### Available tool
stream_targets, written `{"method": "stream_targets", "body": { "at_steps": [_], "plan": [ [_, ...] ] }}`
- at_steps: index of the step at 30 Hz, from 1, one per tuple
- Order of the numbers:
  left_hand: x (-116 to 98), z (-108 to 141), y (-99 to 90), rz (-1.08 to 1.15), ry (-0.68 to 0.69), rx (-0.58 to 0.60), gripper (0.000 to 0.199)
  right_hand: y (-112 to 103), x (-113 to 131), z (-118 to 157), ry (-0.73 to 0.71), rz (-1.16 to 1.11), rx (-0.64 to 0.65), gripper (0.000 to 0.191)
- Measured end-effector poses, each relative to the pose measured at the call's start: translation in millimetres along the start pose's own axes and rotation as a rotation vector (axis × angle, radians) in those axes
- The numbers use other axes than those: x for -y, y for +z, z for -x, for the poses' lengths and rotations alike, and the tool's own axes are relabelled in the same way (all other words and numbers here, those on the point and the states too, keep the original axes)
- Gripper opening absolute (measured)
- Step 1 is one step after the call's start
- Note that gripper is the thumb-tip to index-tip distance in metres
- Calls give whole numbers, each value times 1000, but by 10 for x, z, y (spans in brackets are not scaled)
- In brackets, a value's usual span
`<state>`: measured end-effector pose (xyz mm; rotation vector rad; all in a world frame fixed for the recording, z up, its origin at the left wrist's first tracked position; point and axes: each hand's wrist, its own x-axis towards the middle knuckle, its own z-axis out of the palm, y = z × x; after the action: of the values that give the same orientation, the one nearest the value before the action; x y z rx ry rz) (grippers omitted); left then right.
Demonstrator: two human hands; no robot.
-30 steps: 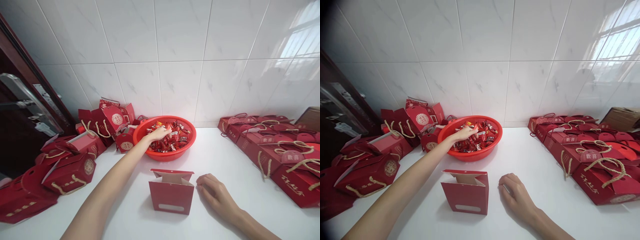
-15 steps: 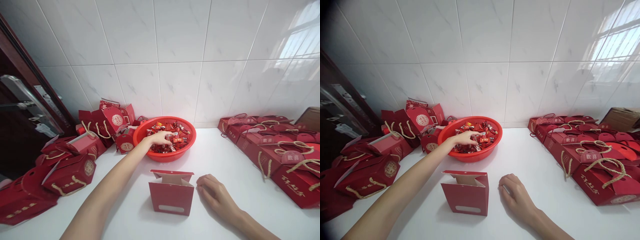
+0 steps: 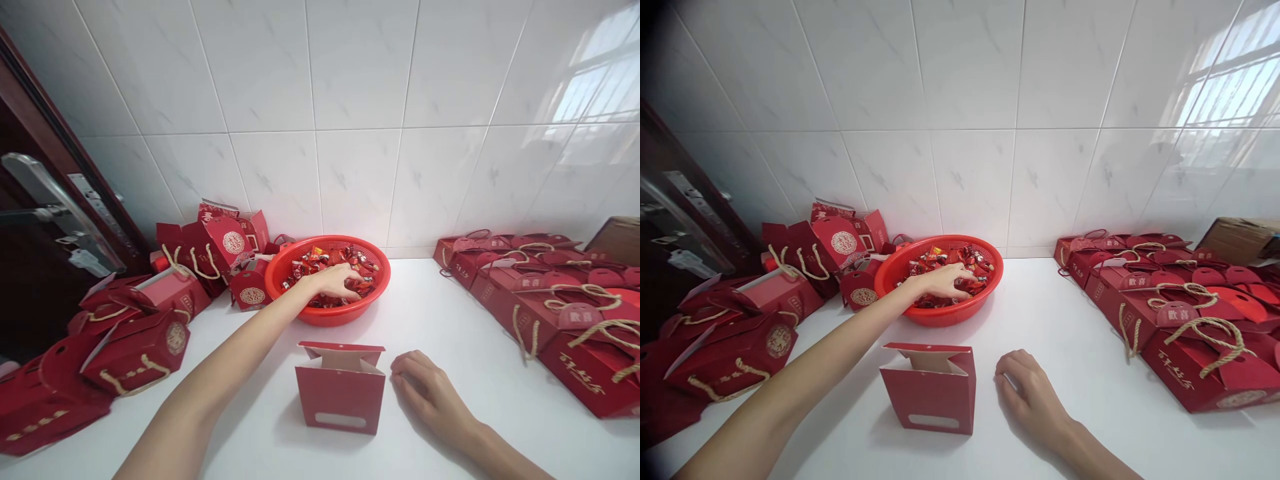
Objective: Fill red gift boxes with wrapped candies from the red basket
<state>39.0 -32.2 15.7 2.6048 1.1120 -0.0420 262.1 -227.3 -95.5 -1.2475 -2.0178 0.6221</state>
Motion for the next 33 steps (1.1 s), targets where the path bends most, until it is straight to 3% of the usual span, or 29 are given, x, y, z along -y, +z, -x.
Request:
{"method": "stream_targets", "body": {
  "at_steps": [6, 11, 17, 25, 29, 33],
  "plan": [
    [-126, -25, -11, -55, -48, 75, 78, 7, -12, -9, -2, -8, 2, 24],
    [-207, -89, 20, -60, 83, 50, 57, 3, 16, -5, 26, -18, 13, 24],
    [-13, -79, 2, 155, -1, -36, 46, 2, 18, 5, 33, -26, 19, 24],
    [326, 82, -107, 754, -206, -323, 35, -3, -4, -16, 52, -38, 31, 24],
    [399, 140, -70, 819, -304, -310, 31, -8, -24, -17, 72, -64, 32, 23],
    [402, 138, -30, 797, -291, -293, 30, -15, -39, -21, 69, -70, 26, 24]
  ]
}}
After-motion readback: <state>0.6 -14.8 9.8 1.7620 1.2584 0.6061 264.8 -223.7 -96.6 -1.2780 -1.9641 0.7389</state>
